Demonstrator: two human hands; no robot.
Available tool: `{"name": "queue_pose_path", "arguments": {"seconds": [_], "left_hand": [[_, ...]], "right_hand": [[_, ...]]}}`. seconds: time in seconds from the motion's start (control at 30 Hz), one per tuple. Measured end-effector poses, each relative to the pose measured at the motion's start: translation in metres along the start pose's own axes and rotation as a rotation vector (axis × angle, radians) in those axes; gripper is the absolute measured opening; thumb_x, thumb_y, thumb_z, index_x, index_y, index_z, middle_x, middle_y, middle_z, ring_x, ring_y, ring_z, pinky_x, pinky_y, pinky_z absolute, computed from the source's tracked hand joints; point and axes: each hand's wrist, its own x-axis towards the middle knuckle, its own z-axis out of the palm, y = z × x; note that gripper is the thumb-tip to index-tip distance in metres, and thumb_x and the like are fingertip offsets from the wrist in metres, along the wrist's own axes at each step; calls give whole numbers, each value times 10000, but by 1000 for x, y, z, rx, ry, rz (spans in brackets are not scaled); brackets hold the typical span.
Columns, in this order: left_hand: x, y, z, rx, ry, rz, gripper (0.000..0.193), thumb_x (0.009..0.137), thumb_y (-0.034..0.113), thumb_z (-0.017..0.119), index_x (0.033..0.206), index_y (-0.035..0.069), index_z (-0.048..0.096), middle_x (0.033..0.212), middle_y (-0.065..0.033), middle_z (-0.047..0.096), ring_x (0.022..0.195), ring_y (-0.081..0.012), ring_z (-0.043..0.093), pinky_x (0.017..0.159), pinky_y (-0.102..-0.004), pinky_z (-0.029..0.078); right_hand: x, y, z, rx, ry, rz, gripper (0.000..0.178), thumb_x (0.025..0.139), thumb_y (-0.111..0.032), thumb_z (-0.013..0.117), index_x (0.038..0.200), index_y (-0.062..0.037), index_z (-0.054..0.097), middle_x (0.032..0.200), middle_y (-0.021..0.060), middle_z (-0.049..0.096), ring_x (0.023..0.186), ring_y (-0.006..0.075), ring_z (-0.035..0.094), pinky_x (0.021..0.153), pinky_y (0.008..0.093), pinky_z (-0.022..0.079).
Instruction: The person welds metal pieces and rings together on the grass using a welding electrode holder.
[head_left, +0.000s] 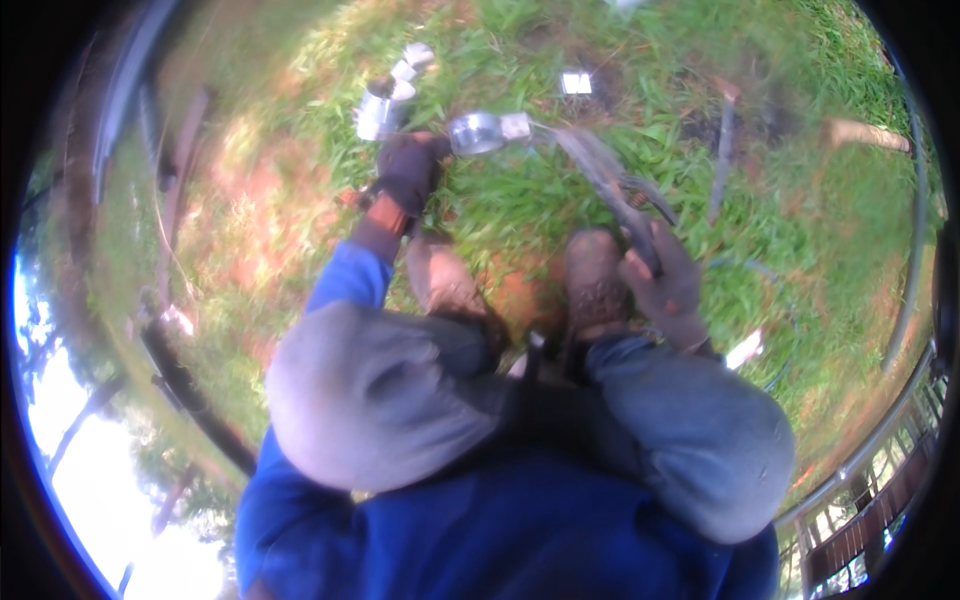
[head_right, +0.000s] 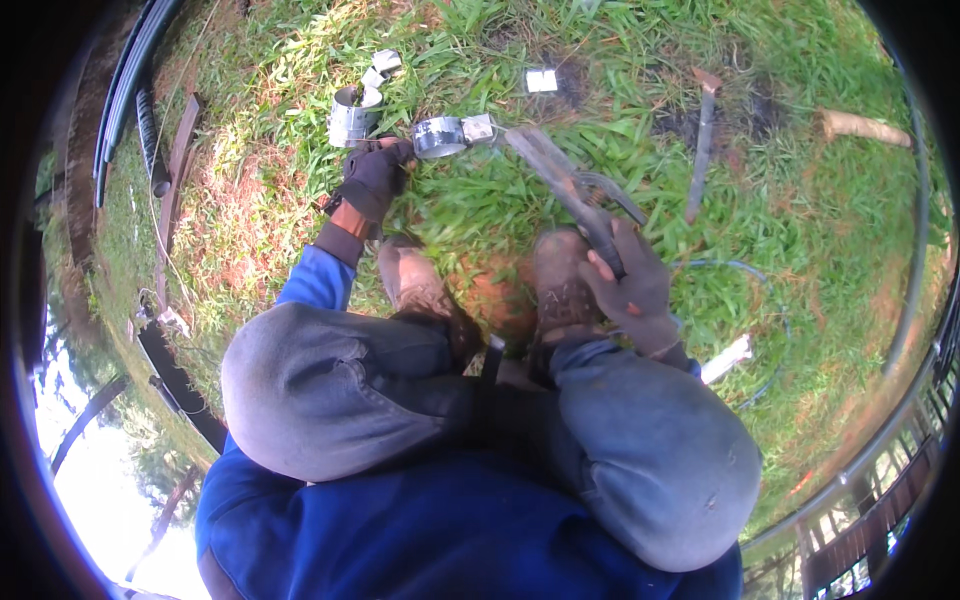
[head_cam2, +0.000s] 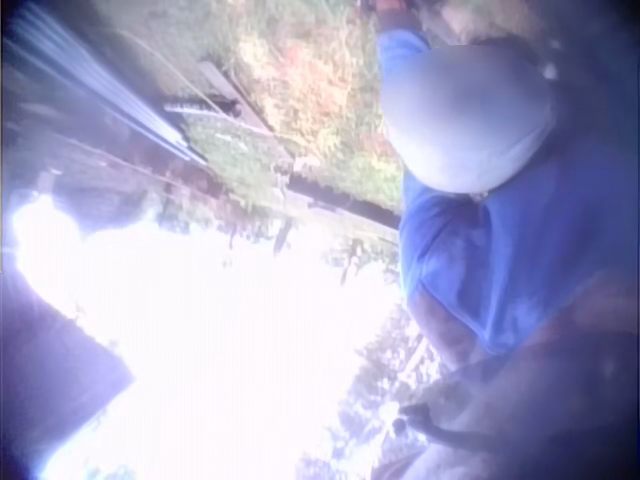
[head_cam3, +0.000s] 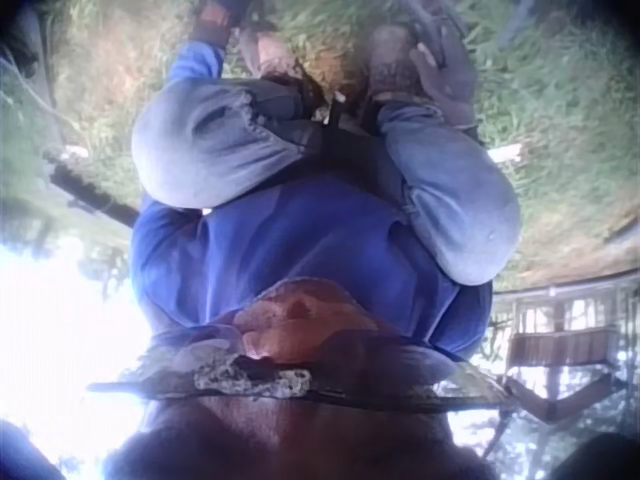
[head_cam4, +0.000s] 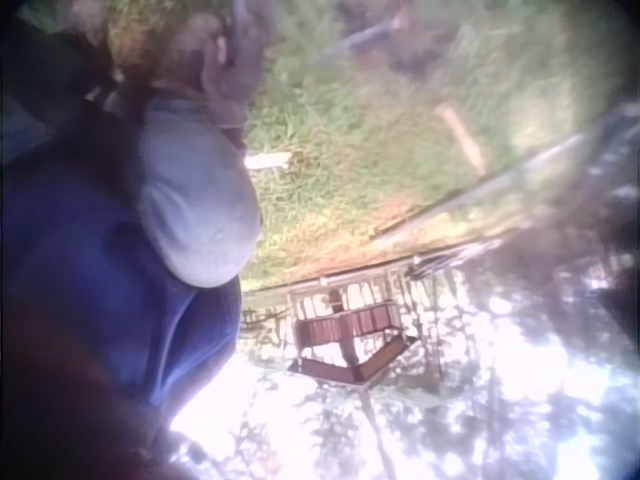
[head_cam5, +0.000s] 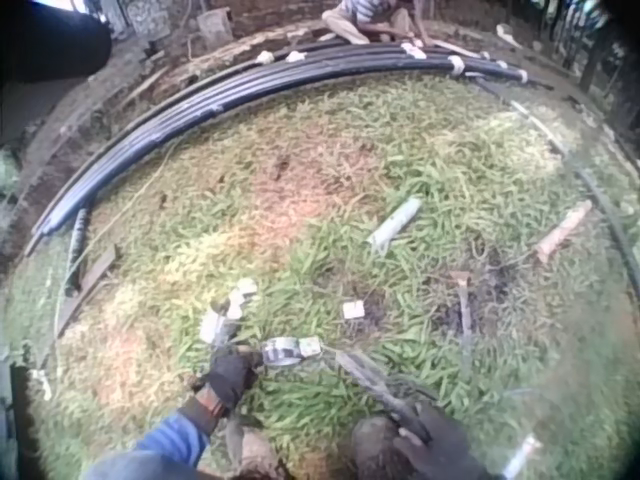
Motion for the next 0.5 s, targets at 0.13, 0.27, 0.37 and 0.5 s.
{"name": "queue_pose_path", "arguments": {"seconds": [0.13, 0.27, 0.37, 0.5], "left_hand": [[10, -61, 36, -152, -89, -244, 295, 1011, 73, 699, 1257, 169, 829, 1080, -140, 826, 1000, -303, 810, 893, -436, 627], [24, -71, 51, 91, -185, -162, 319, 1017, 43, 668, 1272, 152, 825, 1136, -151, 835, 1059, -313, 816, 927, -434, 635], [32, -82, 66, 106, -176, -125, 304, 1018, 44, 663, 1259, 127, 829, 1143, -153, 837, 1072, -316, 817, 943, -434, 636], [32, -122, 82, 122, -142, -154, 283, 1021, 62, 667, 1240, 122, 836, 1152, -150, 837, 1072, -316, 817, 955, -434, 633]], "right_hand": [[5, 0, 6, -30, 3, -67, 712, 822, -141, 933, 1470, -49, 652, 1031, 137, 763, 870, 331, 787, 773, 417, 632], [10, -20, -1, -95, 22, -100, 698, 828, -172, 927, 1468, -88, 659, 1004, 136, 754, 863, 348, 782, 756, 431, 627], [9, -26, -3, -163, 18, -76, 692, 832, -190, 927, 1465, -105, 661, 1002, 138, 753, 859, 358, 779, 753, 438, 626], [12, -25, 2, -161, 4, -107, 684, 832, -198, 930, 1454, -104, 661, 999, 150, 755, 853, 372, 777, 746, 446, 625]]}}
